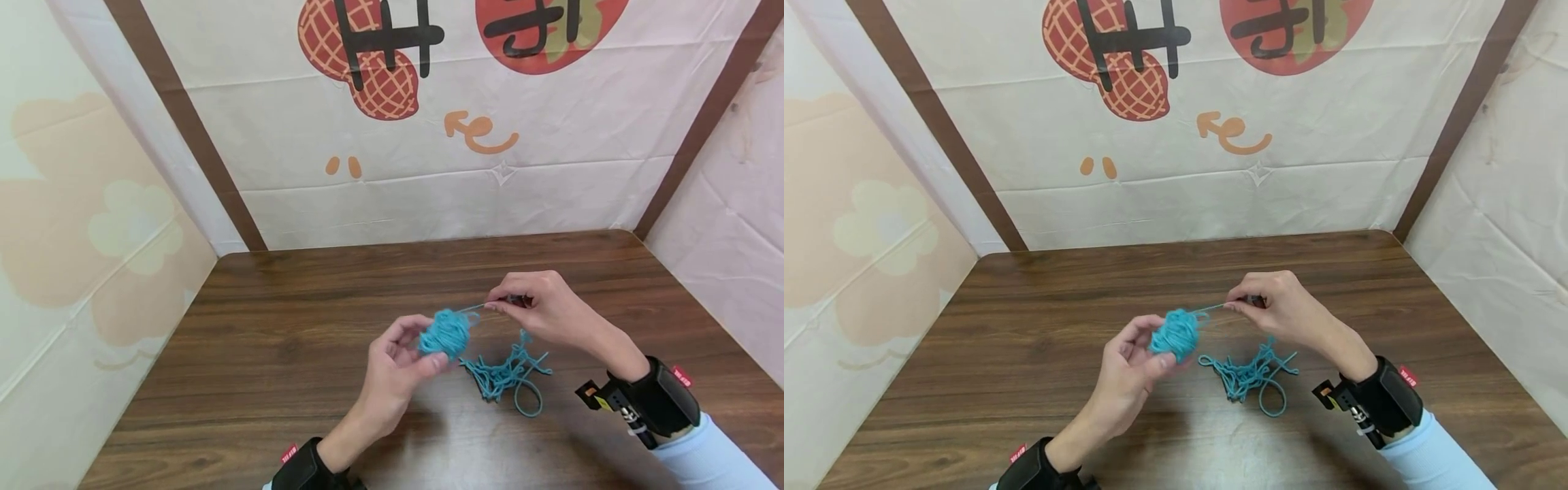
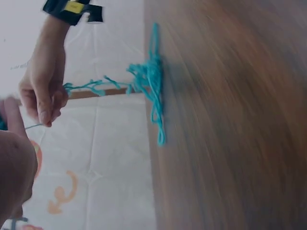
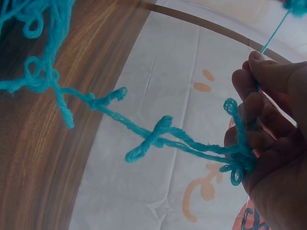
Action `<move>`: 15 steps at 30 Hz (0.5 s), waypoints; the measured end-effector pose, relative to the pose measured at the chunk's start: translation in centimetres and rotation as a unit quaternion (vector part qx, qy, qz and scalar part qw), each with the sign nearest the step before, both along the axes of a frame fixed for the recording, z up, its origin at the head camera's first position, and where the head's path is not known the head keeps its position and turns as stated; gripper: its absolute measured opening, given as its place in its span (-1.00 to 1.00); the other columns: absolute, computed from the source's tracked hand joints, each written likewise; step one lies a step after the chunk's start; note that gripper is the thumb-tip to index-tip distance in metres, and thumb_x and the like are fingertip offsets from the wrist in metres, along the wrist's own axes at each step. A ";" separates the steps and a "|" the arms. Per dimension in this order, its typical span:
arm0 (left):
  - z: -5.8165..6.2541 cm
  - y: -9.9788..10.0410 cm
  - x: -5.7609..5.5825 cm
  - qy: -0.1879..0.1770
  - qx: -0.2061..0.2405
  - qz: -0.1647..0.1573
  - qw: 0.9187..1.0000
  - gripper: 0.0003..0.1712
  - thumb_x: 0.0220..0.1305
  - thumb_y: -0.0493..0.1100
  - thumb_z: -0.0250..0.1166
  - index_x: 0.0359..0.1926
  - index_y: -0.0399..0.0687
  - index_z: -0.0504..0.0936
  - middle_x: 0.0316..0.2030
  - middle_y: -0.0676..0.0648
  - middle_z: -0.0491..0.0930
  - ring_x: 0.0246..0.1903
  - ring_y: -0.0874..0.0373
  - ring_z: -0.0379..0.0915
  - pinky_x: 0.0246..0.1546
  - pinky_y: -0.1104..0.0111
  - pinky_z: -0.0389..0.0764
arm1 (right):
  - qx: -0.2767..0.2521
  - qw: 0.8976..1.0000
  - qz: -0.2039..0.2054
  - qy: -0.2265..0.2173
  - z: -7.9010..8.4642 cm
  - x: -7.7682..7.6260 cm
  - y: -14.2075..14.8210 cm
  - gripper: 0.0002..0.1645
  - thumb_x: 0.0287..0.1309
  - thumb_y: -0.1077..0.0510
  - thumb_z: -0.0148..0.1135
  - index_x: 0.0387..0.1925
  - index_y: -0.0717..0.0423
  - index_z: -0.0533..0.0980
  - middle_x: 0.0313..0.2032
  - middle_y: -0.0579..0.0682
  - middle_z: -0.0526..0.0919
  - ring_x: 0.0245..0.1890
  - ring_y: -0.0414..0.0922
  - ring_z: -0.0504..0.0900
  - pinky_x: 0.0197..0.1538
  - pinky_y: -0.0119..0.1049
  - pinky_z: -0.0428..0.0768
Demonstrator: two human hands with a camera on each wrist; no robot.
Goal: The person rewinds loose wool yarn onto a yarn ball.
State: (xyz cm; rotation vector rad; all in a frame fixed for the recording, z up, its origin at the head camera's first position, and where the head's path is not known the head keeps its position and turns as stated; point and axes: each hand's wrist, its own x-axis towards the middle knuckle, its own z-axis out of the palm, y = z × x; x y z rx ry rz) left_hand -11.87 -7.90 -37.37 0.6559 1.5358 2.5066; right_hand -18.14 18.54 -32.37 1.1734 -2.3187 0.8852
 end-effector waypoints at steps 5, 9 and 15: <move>0.7 0.1 -0.4 -0.141 0.073 0.054 0.986 -0.61 0.32 -0.40 0.23 0.12 -0.11 0.39 0.00 -0.09 0.55 -0.08 0.11 0.70 0.06 0.26 0.74 | 0.009 0.999 0.045 0.007 -0.2 0.8 -0.7 -0.73 0.06 0.42 0.45 -0.29 -0.01 0.72 -0.41 -0.18 0.70 -0.53 -0.46 0.45 -0.48 -0.67 0.39; 0.6 0.3 -0.7 -0.145 0.068 0.101 0.982 -0.58 0.33 -0.39 0.28 0.14 -0.17 0.37 0.00 -0.13 0.54 -0.10 0.09 0.71 0.05 0.25 0.74 | 0.038 0.997 0.066 0.003 -0.1 1.9 -1.8 -0.77 0.11 0.36 0.45 -0.28 -0.03 0.72 -0.44 -0.22 0.65 -0.53 -0.50 0.41 -0.48 -0.71 0.38; 0.3 0.6 -1.0 -0.091 -0.012 0.166 0.982 -0.51 0.22 -0.40 0.40 0.14 -0.21 0.44 0.01 -0.17 0.52 -0.09 0.05 0.70 -0.04 0.21 0.78 | 0.063 0.995 0.071 0.001 0.2 3.6 -3.1 -0.75 0.08 0.32 0.48 -0.31 -0.12 0.70 -0.47 -0.32 0.55 -0.56 -0.54 0.29 -0.50 -0.74 0.30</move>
